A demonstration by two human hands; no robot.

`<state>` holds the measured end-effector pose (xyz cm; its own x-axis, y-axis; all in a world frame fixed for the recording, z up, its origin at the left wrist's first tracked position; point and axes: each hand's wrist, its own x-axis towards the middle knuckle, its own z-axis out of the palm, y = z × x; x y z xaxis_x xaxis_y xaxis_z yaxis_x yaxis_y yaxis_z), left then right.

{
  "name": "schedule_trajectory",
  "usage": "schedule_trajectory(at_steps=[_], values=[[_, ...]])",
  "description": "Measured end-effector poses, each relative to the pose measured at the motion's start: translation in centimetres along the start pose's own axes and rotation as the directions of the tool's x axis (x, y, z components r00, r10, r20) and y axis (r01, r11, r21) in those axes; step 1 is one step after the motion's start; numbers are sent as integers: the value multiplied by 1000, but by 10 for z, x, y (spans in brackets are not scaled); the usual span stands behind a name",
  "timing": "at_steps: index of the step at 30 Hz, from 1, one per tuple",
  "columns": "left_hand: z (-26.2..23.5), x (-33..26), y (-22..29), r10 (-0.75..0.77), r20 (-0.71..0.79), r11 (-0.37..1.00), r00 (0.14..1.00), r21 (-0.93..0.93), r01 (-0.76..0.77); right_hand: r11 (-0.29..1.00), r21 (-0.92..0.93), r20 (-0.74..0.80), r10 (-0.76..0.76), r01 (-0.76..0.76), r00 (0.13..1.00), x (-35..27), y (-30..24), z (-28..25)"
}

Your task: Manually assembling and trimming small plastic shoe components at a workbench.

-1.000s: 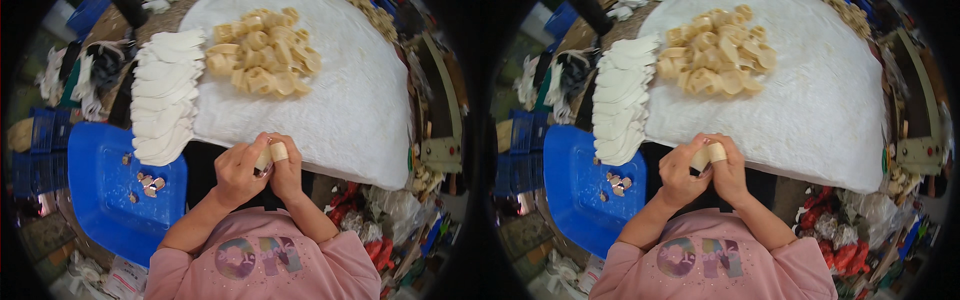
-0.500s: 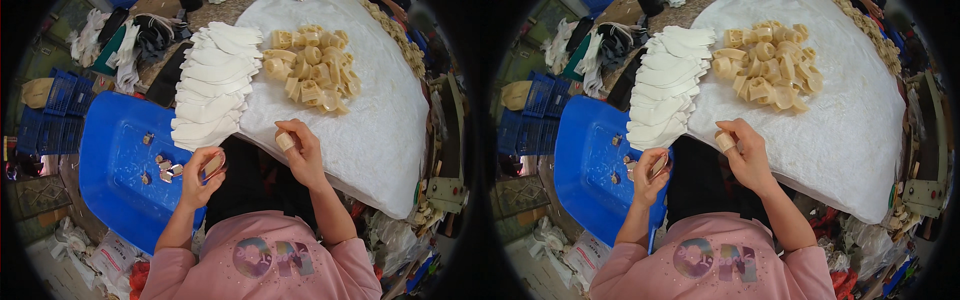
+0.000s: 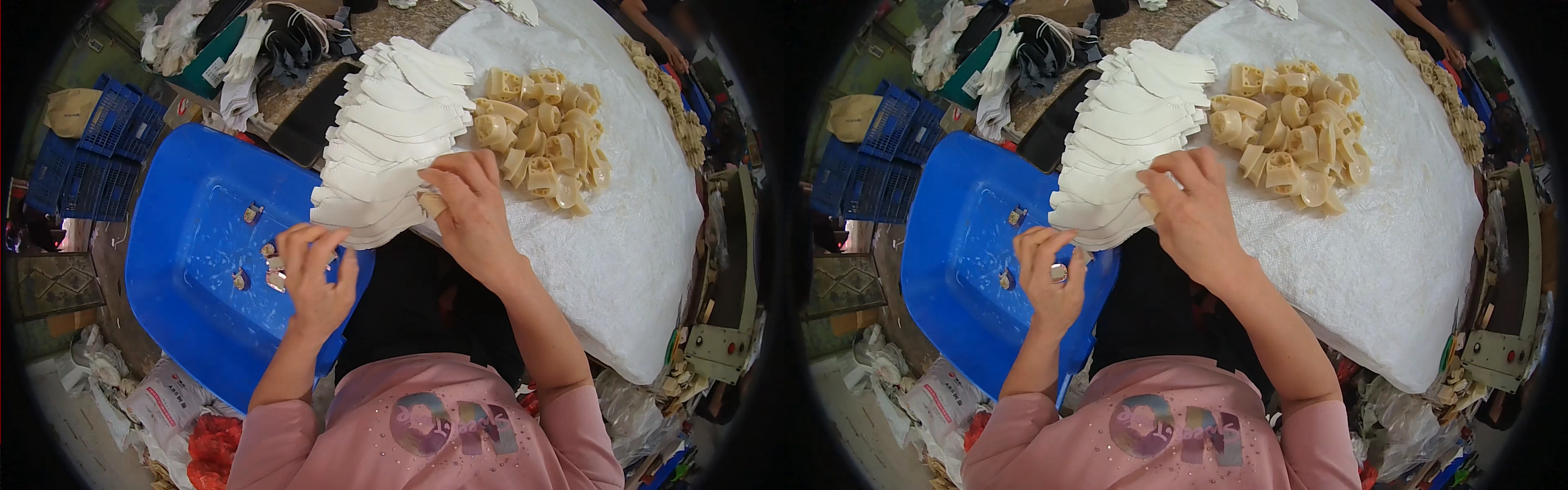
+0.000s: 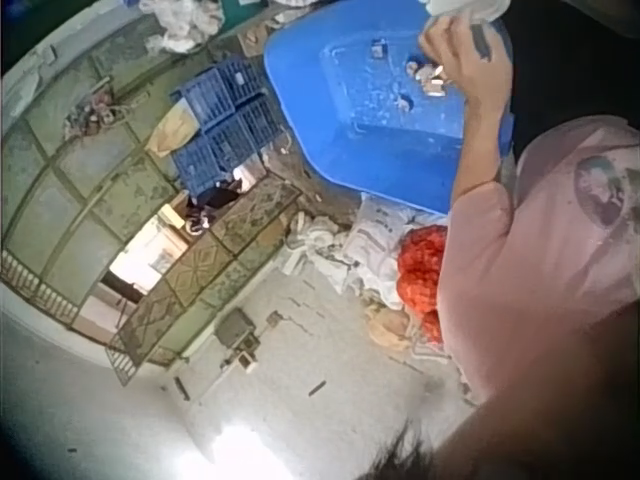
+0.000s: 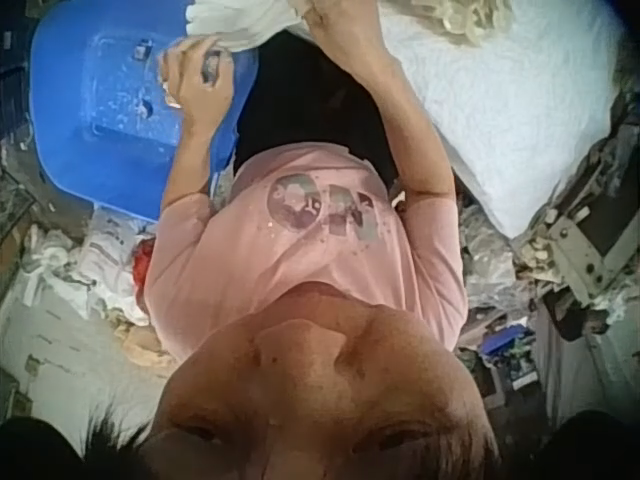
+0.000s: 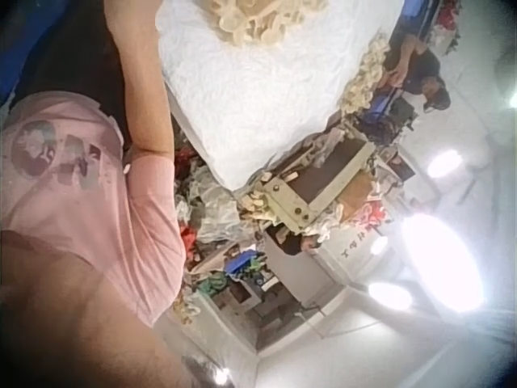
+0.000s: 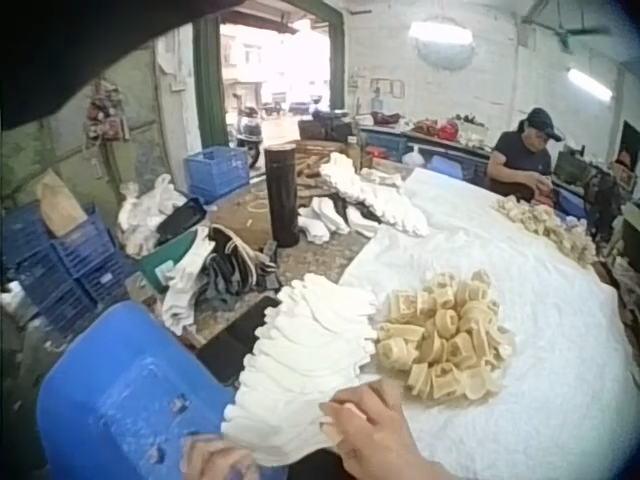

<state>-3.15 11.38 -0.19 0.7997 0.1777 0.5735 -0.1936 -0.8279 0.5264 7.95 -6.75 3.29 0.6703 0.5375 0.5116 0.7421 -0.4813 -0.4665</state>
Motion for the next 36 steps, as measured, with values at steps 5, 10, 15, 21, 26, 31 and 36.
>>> schedule_trajectory(at_steps=[5, 10, 15, 21, 26, 31, 36], values=[[14, 19, 10, 31, 18, 997, 999, -72, -30, 977, -154, 135, -128, 148, 983, 20, -12, 10], [21, 18, 7, 45, 36, 998, 998, -48, -43, 975, -165, 152, -126, 151, 980, 37, -21, 16], [25, 15, 4, 57, 25, 998, 998, -37, -56, 940, -323, 238, -33, 111, 971, 43, -26, 31], [25, 13, 0, 90, 6, 996, 996, -22, -90, 989, -141, 232, -2, 36, 973, 42, -24, 32], [23, 14, 0, 83, 32, 996, 996, -36, -82, 882, 467, 212, -40, -65, 976, 24, 3, 0], [18, 25, 31, 114, 83, 976, 990, -198, -96, 675, 678, 29, 371, -291, 928, -15, -6, -40], [51, 11, 66, 138, 344, 683, 929, -712, 162, 867, 429, 145, 211, -254, 967, -43, -13, -51]])
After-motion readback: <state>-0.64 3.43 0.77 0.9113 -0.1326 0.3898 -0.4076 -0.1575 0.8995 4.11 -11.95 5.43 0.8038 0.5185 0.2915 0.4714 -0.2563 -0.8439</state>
